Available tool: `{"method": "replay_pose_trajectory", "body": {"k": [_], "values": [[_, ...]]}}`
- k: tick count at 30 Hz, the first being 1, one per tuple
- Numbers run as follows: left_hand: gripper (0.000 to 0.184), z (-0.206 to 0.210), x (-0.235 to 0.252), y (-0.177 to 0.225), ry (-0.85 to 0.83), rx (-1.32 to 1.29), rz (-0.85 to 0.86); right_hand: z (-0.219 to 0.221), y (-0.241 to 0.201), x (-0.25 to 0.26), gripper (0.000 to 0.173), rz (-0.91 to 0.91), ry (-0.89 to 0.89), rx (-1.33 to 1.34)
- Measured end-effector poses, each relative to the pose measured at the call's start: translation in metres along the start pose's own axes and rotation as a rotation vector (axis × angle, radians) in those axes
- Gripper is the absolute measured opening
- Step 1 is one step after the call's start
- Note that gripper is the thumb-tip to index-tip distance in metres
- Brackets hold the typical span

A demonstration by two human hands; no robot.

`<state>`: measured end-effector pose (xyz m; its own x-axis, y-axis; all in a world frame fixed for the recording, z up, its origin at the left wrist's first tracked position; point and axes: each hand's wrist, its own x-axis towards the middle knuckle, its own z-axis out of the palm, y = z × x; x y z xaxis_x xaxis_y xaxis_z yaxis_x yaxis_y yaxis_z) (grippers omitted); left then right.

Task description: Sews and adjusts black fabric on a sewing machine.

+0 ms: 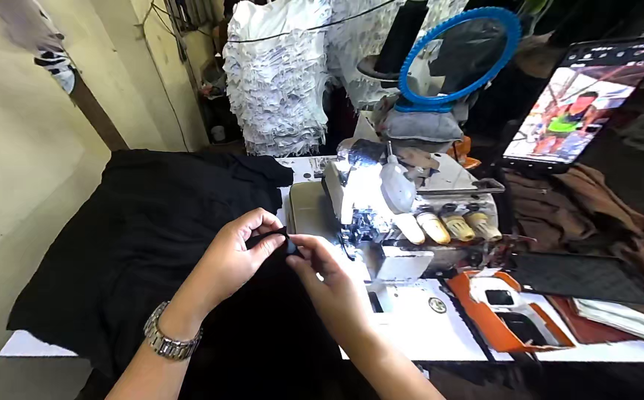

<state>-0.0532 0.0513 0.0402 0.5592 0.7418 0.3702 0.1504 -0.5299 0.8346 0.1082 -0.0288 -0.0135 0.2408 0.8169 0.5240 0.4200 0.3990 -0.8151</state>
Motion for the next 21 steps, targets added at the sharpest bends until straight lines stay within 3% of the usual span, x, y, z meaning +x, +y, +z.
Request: {"method": "replay_pose_trajectory", "body": {"k": [2,5,10,13,15,17,21], "values": [[0.004,-0.001,-0.001,0.002,0.002,-0.01,-0.048,-0.002,0.0,0.002,0.014,-0.046,0.066,0.006],[0.006,0.002,-0.004,-0.003,0.023,-0.082,-0.098,-0.009,0.002,-0.007,0.017,-0.142,0.13,-0.096],[0.009,0.014,-0.003,-0.002,-0.008,-0.231,-0.145,-0.023,-0.02,-0.02,0.016,-0.207,-0.176,0.221],[0.002,0.017,-0.003,0.01,-0.115,-0.286,-0.193,-0.017,-0.019,-0.013,0.011,-0.112,-0.001,0.1],[0.006,0.018,-0.004,0.014,-0.142,-0.31,-0.198,-0.016,-0.014,-0.006,0.007,-0.032,0.102,-0.006],[0.014,0.019,-0.007,0.014,-0.132,-0.307,-0.196,-0.015,-0.012,-0.004,0.006,-0.006,0.126,-0.045],[0.008,0.02,-0.011,0.017,-0.01,-0.179,-0.106,-0.015,-0.005,-0.009,0.01,-0.069,0.077,0.042]]}}
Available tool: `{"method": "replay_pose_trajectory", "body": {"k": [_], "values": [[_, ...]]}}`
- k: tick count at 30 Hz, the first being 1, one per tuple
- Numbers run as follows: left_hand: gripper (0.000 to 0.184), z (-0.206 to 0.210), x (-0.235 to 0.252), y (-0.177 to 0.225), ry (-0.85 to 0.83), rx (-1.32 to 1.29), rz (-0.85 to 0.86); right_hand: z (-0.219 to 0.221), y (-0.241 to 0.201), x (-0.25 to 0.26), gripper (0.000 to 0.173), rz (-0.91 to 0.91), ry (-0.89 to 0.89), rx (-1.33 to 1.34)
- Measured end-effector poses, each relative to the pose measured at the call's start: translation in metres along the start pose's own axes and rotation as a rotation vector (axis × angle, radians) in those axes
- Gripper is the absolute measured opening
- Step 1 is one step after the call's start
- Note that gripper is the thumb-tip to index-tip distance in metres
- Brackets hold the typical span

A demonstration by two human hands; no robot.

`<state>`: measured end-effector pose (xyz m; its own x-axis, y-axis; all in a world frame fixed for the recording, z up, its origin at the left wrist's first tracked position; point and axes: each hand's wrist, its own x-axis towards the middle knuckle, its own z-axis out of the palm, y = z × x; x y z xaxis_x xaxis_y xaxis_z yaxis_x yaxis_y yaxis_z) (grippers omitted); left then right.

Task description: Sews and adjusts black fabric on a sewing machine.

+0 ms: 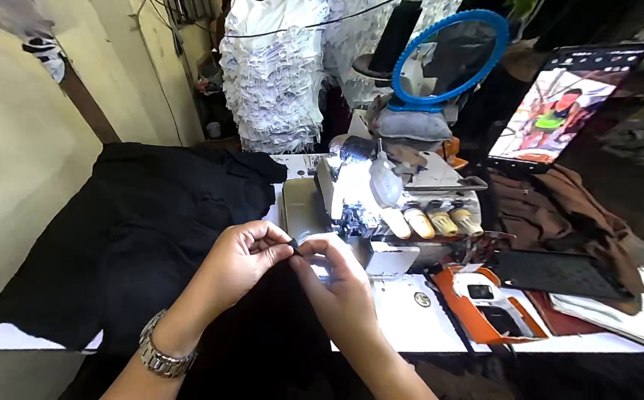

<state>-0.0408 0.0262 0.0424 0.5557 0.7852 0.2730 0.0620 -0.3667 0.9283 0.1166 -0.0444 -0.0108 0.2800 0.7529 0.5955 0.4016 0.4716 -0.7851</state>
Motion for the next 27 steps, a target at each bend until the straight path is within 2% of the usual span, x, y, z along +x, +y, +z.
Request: {"method": "replay_pose_trajectory", "body": {"k": [2,5,9,12,16,22,27], "values": [[0.008,-0.001,0.002,0.01,0.049,0.03,0.023,-0.007,0.006,-0.011,0.015,0.051,-0.152,0.154],[0.017,0.006,0.007,0.046,0.199,0.076,-0.004,-0.026,0.019,-0.046,0.018,0.18,-0.399,0.085],[0.009,0.012,0.021,0.029,0.158,0.261,0.116,-0.063,0.03,-0.098,0.019,0.4,-0.542,-0.001],[0.001,0.029,0.036,-0.02,0.078,0.419,0.135,-0.088,0.033,-0.125,0.022,0.5,-0.555,0.074],[0.011,0.064,0.058,-0.071,0.05,0.676,0.111,-0.097,0.037,-0.137,0.023,0.548,-0.523,0.065],[0.016,0.087,0.101,-0.054,0.077,0.83,-0.09,-0.084,0.037,-0.111,0.023,0.534,-0.381,0.017],[0.021,0.081,0.095,-0.055,0.165,0.792,-0.069,-0.08,0.035,-0.119,0.023,0.543,-0.372,0.038]]}}
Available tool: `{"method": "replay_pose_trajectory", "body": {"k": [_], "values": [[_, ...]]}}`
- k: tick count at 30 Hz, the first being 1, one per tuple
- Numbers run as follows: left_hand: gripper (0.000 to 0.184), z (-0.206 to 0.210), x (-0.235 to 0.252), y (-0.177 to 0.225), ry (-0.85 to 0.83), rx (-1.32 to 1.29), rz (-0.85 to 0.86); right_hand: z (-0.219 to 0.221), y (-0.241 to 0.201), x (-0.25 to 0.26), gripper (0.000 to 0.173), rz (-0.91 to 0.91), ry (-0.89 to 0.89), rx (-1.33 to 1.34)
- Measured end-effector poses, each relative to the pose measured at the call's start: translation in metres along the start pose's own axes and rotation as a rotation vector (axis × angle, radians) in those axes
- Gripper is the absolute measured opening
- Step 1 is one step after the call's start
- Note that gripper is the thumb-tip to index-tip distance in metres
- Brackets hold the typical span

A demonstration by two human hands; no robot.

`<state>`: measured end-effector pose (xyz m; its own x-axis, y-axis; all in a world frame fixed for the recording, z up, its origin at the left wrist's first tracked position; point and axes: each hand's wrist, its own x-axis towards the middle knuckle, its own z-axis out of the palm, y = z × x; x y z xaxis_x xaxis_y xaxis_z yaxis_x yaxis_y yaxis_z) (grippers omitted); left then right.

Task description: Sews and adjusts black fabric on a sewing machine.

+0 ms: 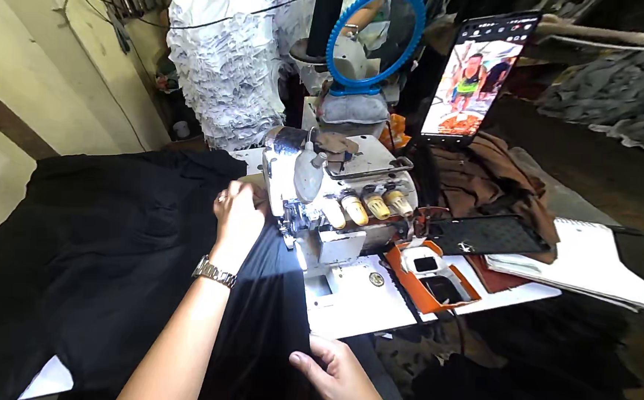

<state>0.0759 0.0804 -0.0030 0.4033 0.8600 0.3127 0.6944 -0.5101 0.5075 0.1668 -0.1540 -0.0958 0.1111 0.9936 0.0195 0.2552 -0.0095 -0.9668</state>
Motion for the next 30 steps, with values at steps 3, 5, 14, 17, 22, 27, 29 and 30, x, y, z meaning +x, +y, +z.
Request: {"method": "replay_pose_trajectory", "body": {"k": [3,5,14,17,22,27,29,30], "values": [[0.029,-0.008,-0.033,-0.017,0.241,-0.036,0.088,0.006,0.005,-0.016,0.022,0.02,-0.042,0.019],[0.025,-0.005,-0.073,-0.033,0.469,-0.084,0.196,0.01,0.009,-0.029,0.022,0.043,-0.075,0.042],[0.047,0.051,-0.304,-0.098,0.195,-0.076,-0.256,0.006,0.022,-0.079,0.018,0.27,0.026,0.271],[0.032,0.046,-0.309,-0.114,0.056,-0.22,-0.367,-0.001,0.032,-0.08,0.042,0.437,0.075,0.322],[0.027,0.011,-0.308,-0.12,0.017,-0.453,-0.317,-0.013,0.051,-0.089,0.009,0.61,-0.01,0.318],[0.022,-0.006,-0.311,-0.116,0.089,-0.483,-0.327,-0.013,0.051,-0.091,0.005,0.739,-0.045,0.362],[0.023,-0.008,-0.311,-0.114,0.118,-0.462,-0.312,-0.013,0.053,-0.087,0.006,0.758,-0.083,0.341],[0.023,-0.01,-0.311,-0.113,0.128,-0.45,-0.307,-0.012,0.053,-0.084,0.007,0.769,-0.098,0.324]]}}
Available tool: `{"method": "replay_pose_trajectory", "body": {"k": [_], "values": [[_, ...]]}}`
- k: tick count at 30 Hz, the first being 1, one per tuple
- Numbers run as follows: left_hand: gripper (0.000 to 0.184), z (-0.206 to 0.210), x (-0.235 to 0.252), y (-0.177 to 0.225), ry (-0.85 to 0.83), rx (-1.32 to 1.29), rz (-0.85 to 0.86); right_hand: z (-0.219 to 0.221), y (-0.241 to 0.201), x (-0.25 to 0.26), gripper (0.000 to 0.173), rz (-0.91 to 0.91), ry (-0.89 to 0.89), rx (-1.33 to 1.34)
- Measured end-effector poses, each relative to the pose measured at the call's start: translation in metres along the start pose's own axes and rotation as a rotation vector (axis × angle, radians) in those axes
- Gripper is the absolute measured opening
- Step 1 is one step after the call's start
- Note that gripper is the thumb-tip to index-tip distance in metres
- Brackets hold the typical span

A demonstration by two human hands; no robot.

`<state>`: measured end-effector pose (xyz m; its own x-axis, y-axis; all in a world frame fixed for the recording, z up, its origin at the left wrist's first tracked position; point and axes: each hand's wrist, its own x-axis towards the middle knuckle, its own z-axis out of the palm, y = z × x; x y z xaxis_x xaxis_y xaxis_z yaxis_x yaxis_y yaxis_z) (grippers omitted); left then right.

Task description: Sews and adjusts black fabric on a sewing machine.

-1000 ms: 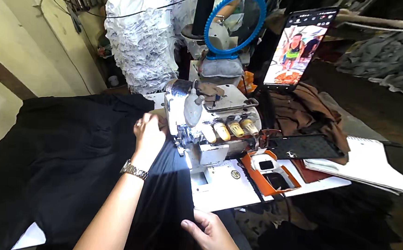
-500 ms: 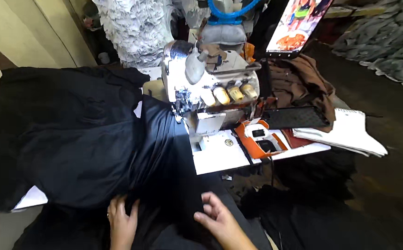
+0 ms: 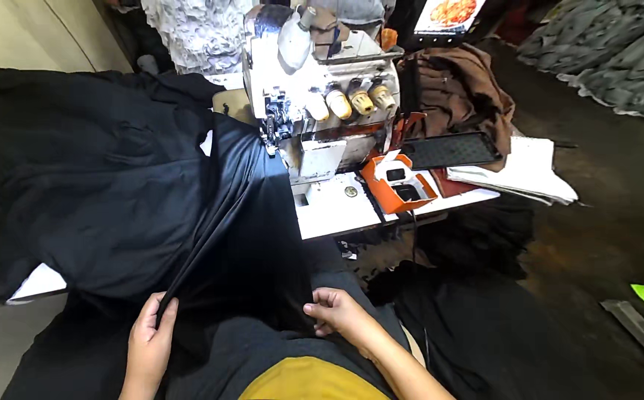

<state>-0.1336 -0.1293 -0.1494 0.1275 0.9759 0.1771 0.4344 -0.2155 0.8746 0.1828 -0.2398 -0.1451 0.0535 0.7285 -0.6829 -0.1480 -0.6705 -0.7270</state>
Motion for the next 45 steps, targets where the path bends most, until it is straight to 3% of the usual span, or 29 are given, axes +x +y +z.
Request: {"method": "replay_pose_trajectory", "body": {"k": [7,10,17,22,24,26,30,33,35,37,40,45], "values": [[0.016,-0.011,0.0,0.016,0.054,0.02,0.007,0.006,0.007,0.003,0.025,-0.106,0.076,-0.152],[0.014,-0.018,0.0,0.025,0.068,0.036,0.04,0.008,0.008,0.0,0.024,-0.142,0.061,-0.238],[0.019,-0.05,0.025,0.041,0.219,0.278,0.394,0.023,-0.013,-0.016,0.018,-0.329,-0.114,-0.278],[0.024,-0.064,0.087,0.085,0.342,0.599,0.509,0.035,-0.048,-0.018,0.011,-0.439,-0.061,-0.157],[0.033,-0.051,0.124,0.099,0.384,0.657,0.501,0.036,-0.062,-0.011,0.009,-0.48,-0.033,-0.132],[0.034,-0.025,0.149,0.117,0.318,0.621,0.496,0.038,-0.074,-0.003,0.008,-0.495,-0.001,-0.096],[0.027,0.065,0.139,0.142,0.046,0.464,0.631,0.038,-0.101,0.013,0.01,-0.519,0.07,-0.024],[0.034,0.109,0.133,0.142,0.009,0.445,0.648,0.034,-0.117,0.026,0.03,-0.59,0.131,0.022],[0.036,0.117,0.146,0.139,0.039,0.464,0.615,0.031,-0.129,0.036,0.046,-0.665,0.182,0.016],[0.036,0.118,0.165,0.138,0.02,0.47,0.588,0.029,-0.144,0.043,0.048,-0.768,0.272,-0.083],[0.033,0.118,0.193,0.142,-0.077,0.485,0.532,0.025,-0.16,0.059,0.027,-1.026,0.388,-0.274],[0.021,0.12,0.237,0.153,-0.165,0.52,0.526,0.023,-0.173,0.063,0.02,-1.107,0.458,-0.404]]}}
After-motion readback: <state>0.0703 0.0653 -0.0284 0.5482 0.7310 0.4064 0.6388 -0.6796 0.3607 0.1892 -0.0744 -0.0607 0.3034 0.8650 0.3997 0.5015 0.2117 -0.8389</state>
